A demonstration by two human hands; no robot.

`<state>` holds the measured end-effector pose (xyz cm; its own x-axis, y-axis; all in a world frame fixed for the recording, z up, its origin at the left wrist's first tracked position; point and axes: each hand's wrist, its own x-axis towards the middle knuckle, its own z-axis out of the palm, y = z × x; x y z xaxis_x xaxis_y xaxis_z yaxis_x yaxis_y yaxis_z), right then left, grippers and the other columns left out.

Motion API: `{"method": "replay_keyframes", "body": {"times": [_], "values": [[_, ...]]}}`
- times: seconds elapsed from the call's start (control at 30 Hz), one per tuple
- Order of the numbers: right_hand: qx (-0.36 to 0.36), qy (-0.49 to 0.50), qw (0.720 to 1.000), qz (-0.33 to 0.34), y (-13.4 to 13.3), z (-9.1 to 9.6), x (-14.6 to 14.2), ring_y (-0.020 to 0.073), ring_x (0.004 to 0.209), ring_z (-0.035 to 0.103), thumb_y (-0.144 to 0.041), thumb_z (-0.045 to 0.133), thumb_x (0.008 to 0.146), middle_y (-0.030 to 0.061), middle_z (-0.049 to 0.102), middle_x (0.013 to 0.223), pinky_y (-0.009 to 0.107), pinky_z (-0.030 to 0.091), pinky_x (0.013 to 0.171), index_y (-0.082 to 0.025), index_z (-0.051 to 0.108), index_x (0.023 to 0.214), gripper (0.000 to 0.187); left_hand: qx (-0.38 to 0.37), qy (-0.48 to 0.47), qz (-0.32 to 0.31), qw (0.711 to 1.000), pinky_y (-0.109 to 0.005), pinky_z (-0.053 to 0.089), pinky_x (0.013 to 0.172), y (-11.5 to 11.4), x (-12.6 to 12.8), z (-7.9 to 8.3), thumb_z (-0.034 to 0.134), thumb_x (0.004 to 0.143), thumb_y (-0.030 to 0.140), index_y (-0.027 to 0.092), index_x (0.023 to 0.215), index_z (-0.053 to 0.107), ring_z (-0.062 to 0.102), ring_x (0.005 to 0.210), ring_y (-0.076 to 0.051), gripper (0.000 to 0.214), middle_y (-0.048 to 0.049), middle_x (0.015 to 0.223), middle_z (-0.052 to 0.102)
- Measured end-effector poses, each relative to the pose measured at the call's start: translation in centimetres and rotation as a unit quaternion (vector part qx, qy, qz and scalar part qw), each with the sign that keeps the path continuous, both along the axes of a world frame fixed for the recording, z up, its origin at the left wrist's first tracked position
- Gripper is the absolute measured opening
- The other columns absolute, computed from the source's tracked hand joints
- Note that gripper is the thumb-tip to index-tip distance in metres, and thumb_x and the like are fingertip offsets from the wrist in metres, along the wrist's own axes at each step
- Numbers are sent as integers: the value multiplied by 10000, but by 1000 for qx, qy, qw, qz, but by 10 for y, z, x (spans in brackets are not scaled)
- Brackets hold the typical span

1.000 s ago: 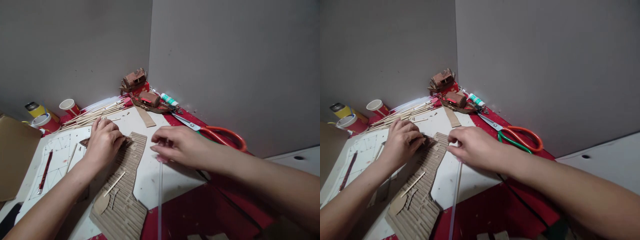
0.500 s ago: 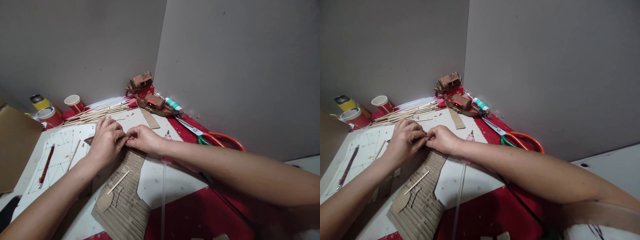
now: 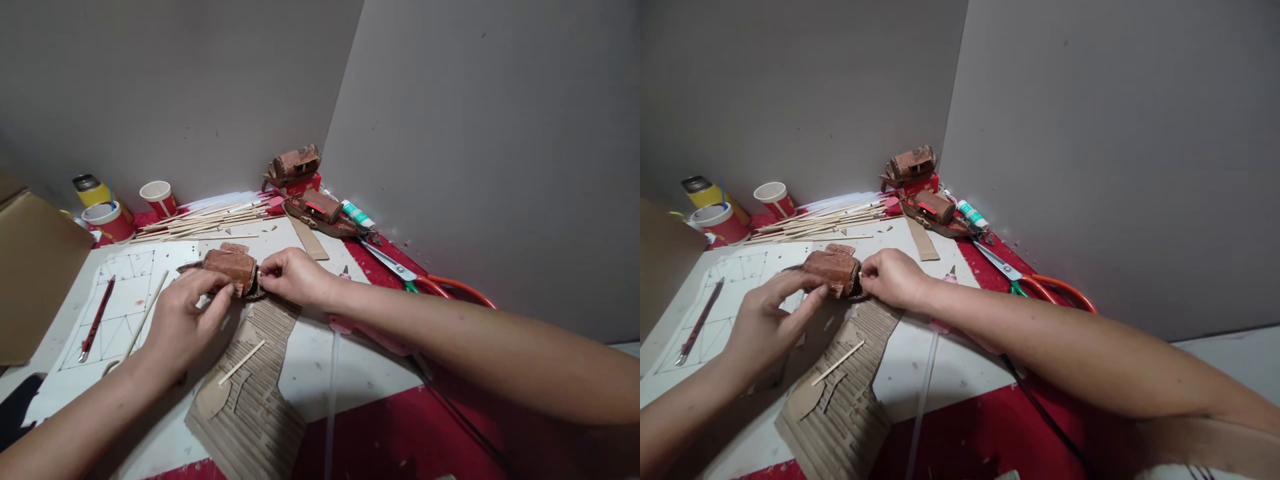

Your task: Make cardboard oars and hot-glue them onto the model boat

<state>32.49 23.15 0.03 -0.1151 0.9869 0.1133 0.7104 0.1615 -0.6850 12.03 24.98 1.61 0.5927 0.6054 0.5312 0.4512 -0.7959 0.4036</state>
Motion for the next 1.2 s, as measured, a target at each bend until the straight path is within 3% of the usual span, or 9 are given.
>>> {"method": "replay_keyframes", "body": {"times": [0.2, 0.33, 0.4, 0.47, 0.53, 0.6, 0.7, 0.9, 1.2], "values": [[12, -6, 1000, -1, 0, -3, 1, 102, 549, 462, -97, 598, 737, -39, 532, 557, 224, 323, 548, -162, 670, 633, 141, 35, -71, 86, 993, -303, 459, 756, -6, -13, -5, 592, 831, 173, 194, 845, 614, 606, 769, -163, 33, -14, 812, 666], [19, 2, 1000, 3, -2, -4, 5, 101, 553, 483, -100, 595, 744, -32, 568, 584, 220, 325, 542, -161, 674, 663, 128, -241, -114, 63, 962, -240, 458, 644, -29, -5, -4, 613, 817, 217, 185, 745, 628, 575, 656, -129, 80, 2, 692, 637], [20, 9, 1000, 6, -2, -3, 6, 102, 552, 485, -103, 596, 747, -32, 565, 582, 220, 331, 543, -158, 669, 658, 128, -481, -135, 43, 865, -206, 437, 544, -41, 2, -8, 608, 830, 269, 165, 722, 626, 545, 560, -105, 151, 1, 620, 610], [20, 18, 1000, 8, -1, -3, 7, 106, 554, 488, -108, 601, 748, -30, 562, 582, 222, 344, 550, -157, 668, 651, 127, -664, -172, 43, 726, -195, 446, 503, -50, 11, -15, 604, 837, 279, 142, 810, 639, 558, 524, -98, 144, -30, 666, 646], [20, 29, 999, 9, 1, -3, 7, 113, 579, 503, -111, 613, 744, -21, 576, 611, 225, 369, 573, -158, 675, 659, 115, -743, -220, 60, 629, -212, 494, 523, -52, 19, -20, 591, 845, 243, 118, 902, 634, 607, 553, -114, 144, -86, 775, 690], [23, 46, 999, 3, 3, -4, 8, 131, 660, 540, -107, 631, 730, 1, 606, 693, 236, 405, 636, -160, 685, 677, 92, -756, -264, 76, 594, -229, 534, 558, -50, 26, -22, 573, 854, 204, 98, 926, 624, 650, 603, -135, 137, -137, 858, 704], [15, 86, 996, -14, 5, -6, 9, 155, 790, 570, -104, 646, 714, 33, 634, 818, 252, 435, 722, -156, 680, 691, 66, -743, -308, 92, 587, -228, 560, 575, -43, 32, -22, 558, 861, 167, 89, 905, 610, 680, 643, -148, 104, -173, 920, 707], [-84, 192, 977, -27, 4, -10, 10, 95, 509, 471, -184, 611, 710, -42, 535, 533, 208, 379, 503, -153, 613, 591, 123, -719, -352, 126, 587, -248, 589, 616, -36, 32, -28, 515, 868, 100, 101, 940, 553, 709, 714, -176, 81, -188, 961, 702], [-124, 322, 932, -116, 0, -12, 0, 102, 488, 492, -284, 637, 631, -28, 551, 563, 231, 456, 475, -169, 588, 595, 130, -684, -381, 124, 610, -252, 589, 643, -31, 31, -26, 519, 871, 101, 124, 920, 535, 700, 794, -184, 57, -146, 981, 673]]}}
